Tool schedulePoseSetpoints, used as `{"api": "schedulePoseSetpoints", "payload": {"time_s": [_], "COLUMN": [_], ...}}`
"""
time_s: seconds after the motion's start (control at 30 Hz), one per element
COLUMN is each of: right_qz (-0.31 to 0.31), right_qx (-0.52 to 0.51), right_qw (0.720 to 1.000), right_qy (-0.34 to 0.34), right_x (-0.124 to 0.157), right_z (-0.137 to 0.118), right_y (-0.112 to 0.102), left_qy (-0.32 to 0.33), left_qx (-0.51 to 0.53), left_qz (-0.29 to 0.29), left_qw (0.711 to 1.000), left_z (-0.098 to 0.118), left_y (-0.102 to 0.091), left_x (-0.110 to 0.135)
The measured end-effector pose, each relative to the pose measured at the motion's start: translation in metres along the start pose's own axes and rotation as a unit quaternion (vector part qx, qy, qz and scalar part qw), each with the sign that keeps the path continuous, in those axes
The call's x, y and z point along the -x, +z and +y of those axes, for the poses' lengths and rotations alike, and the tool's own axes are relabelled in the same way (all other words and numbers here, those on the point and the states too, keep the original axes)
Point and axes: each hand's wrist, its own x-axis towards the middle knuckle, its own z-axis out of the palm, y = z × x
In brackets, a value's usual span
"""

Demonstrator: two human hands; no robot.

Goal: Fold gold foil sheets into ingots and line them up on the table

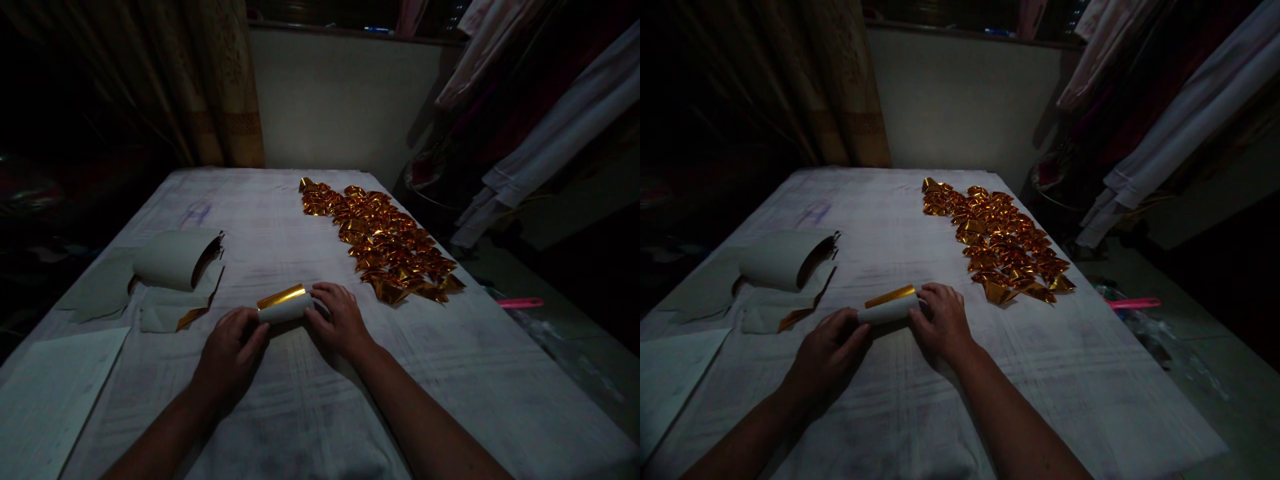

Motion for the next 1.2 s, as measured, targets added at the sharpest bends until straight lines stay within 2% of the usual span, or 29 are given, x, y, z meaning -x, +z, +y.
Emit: {"api": "schedulePoseSetpoints", "payload": {"time_s": [0.1, 0.2, 0.3, 0.4, 0.53, 0.63, 0.73, 0.8, 0.87, 0.97, 1.1, 1.2], "right_qz": [0.016, 0.023, 0.009, -0.003, -0.022, -0.043, -0.068, -0.078, -0.090, -0.130, -0.206, -0.194], "right_qx": [-0.044, -0.115, -0.181, -0.194, -0.118, -0.023, 0.050, 0.075, 0.070, 0.006, -0.064, -0.030], "right_qw": [0.998, 0.992, 0.983, 0.978, 0.983, 0.985, 0.980, 0.977, 0.975, 0.978, 0.977, 0.979], "right_qy": [-0.039, -0.049, 0.002, 0.070, 0.139, 0.168, 0.181, 0.184, 0.189, 0.166, 0.008, -0.055], "right_x": [-0.002, -0.003, -0.002, 0.000, -0.001, -0.003, -0.007, -0.008, -0.009, -0.008, -0.003, 0.001], "right_z": [-0.001, -0.008, -0.017, -0.021, -0.018, -0.017, -0.020, -0.022, -0.022, -0.018, -0.010, -0.005], "right_y": [-0.005, -0.010, -0.011, -0.009, -0.008, -0.010, -0.011, -0.012, -0.015, -0.026, -0.042, -0.040], "left_qy": [-0.090, -0.153, -0.213, -0.222, -0.161, -0.023, 0.147, 0.204, 0.211, 0.197, 0.191, 0.192], "left_qx": [0.089, 0.197, 0.291, 0.303, 0.212, 0.070, -0.046, -0.094, -0.133, -0.161, -0.163, -0.163], "left_qz": [0.027, 0.040, 0.015, 0.005, 0.047, 0.076, 0.026, -0.033, -0.075, -0.097, -0.091, -0.085], "left_qw": [0.992, 0.968, 0.933, 0.927, 0.963, 0.994, 0.988, 0.974, 0.965, 0.962, 0.964, 0.964], "left_z": [0.005, 0.009, 0.012, 0.010, -0.002, -0.007, -0.006, -0.005, -0.005, -0.008, -0.009, -0.008], "left_y": [-0.002, -0.003, -0.002, 0.000, 0.003, 0.005, 0.009, 0.012, 0.015, 0.016, 0.013, 0.012], "left_x": [-0.001, -0.003, -0.006, -0.006, -0.004, 0.000, 0.005, 0.008, 0.010, 0.011, 0.011, 0.010]}}
